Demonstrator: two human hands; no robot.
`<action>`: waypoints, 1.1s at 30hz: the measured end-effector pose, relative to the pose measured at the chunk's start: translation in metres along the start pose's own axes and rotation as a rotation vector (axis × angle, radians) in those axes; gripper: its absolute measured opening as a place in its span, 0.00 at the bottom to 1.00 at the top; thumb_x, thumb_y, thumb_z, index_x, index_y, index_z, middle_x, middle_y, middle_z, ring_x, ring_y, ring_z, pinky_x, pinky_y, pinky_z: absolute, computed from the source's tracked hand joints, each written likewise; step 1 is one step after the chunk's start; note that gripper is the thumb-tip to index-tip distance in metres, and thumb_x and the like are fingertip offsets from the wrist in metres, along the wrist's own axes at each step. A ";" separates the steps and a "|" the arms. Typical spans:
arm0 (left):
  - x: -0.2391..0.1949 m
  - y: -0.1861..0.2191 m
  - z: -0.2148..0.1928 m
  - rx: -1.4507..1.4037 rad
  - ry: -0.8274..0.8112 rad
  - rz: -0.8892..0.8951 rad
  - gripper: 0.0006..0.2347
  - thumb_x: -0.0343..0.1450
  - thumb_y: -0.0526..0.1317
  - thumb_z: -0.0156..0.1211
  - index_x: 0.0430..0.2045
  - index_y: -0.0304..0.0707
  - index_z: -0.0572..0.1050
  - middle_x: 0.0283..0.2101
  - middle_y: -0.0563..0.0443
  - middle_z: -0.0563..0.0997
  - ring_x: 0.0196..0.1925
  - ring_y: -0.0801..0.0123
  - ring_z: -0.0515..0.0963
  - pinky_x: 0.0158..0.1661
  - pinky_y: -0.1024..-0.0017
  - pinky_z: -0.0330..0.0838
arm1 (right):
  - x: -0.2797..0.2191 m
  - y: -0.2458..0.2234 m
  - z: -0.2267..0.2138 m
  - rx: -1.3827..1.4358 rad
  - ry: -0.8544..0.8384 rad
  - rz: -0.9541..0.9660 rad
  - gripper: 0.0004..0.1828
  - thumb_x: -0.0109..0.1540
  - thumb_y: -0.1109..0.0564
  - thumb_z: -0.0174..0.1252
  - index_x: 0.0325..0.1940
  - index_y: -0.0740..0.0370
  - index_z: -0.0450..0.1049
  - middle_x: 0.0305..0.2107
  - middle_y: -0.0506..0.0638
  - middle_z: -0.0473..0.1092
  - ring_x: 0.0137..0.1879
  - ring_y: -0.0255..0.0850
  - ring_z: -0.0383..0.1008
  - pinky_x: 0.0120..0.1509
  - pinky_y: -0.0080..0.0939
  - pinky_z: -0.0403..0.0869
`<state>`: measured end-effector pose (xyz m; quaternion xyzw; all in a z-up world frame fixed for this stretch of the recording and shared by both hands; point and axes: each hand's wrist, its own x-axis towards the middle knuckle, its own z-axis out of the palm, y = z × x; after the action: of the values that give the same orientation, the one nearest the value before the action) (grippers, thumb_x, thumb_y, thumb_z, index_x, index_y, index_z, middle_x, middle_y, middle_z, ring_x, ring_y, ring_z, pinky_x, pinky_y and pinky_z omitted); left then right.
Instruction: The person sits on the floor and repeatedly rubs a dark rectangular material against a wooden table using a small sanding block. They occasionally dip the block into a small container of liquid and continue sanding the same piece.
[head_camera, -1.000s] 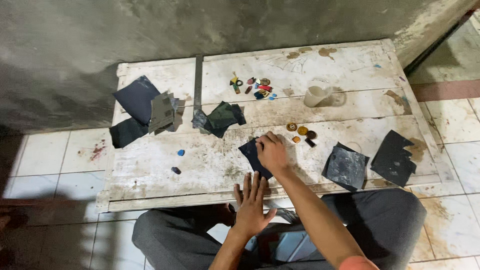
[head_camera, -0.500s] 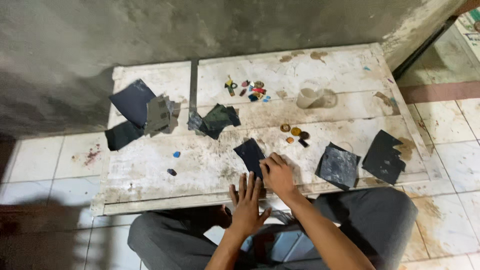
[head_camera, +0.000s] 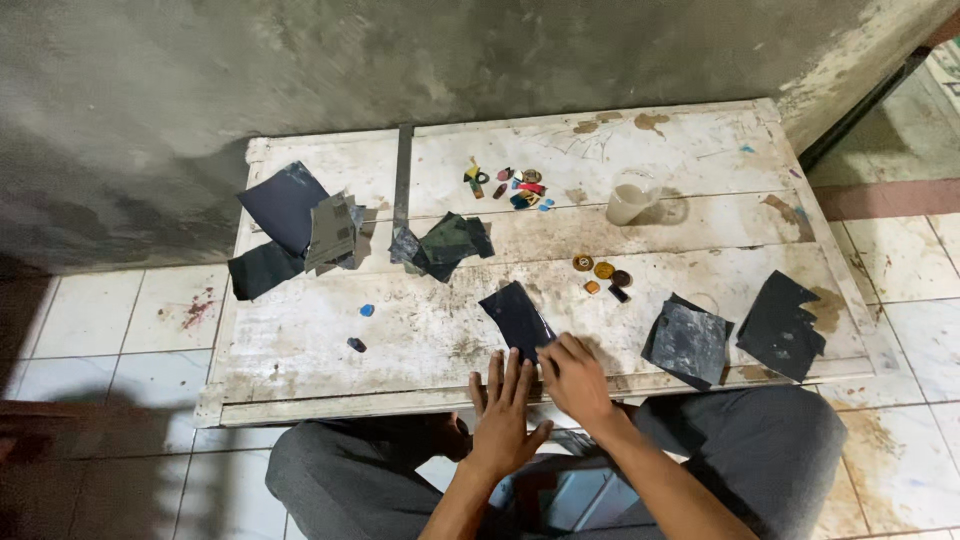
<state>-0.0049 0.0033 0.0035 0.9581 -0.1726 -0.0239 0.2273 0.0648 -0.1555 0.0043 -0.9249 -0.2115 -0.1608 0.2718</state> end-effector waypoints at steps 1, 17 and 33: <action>0.002 -0.002 0.003 -0.005 0.000 -0.003 0.42 0.69 0.53 0.62 0.72 0.41 0.41 0.76 0.44 0.35 0.76 0.46 0.29 0.63 0.36 0.25 | 0.003 0.003 0.002 -0.002 -0.005 -0.001 0.07 0.63 0.56 0.53 0.38 0.57 0.76 0.31 0.48 0.66 0.39 0.48 0.70 0.50 0.47 0.66; 0.002 -0.001 0.006 -0.035 0.054 -0.002 0.39 0.67 0.60 0.49 0.71 0.41 0.47 0.75 0.44 0.39 0.76 0.46 0.32 0.62 0.34 0.26 | 0.051 0.027 0.044 -0.014 0.024 0.074 0.03 0.61 0.58 0.55 0.36 0.57 0.75 0.33 0.49 0.68 0.41 0.49 0.72 0.47 0.49 0.70; -0.001 -0.010 0.019 0.511 0.271 0.066 0.48 0.63 0.71 0.57 0.72 0.43 0.44 0.77 0.44 0.37 0.78 0.46 0.32 0.66 0.42 0.30 | 0.030 -0.010 -0.048 1.873 -0.054 0.673 0.41 0.59 0.65 0.58 0.74 0.69 0.50 0.36 0.57 0.66 0.33 0.40 0.64 0.41 0.40 0.64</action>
<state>-0.0051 0.0034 -0.0182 0.9726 -0.1721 0.1560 0.0000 0.0767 -0.1660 0.0596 -0.3522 0.0140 0.1774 0.9188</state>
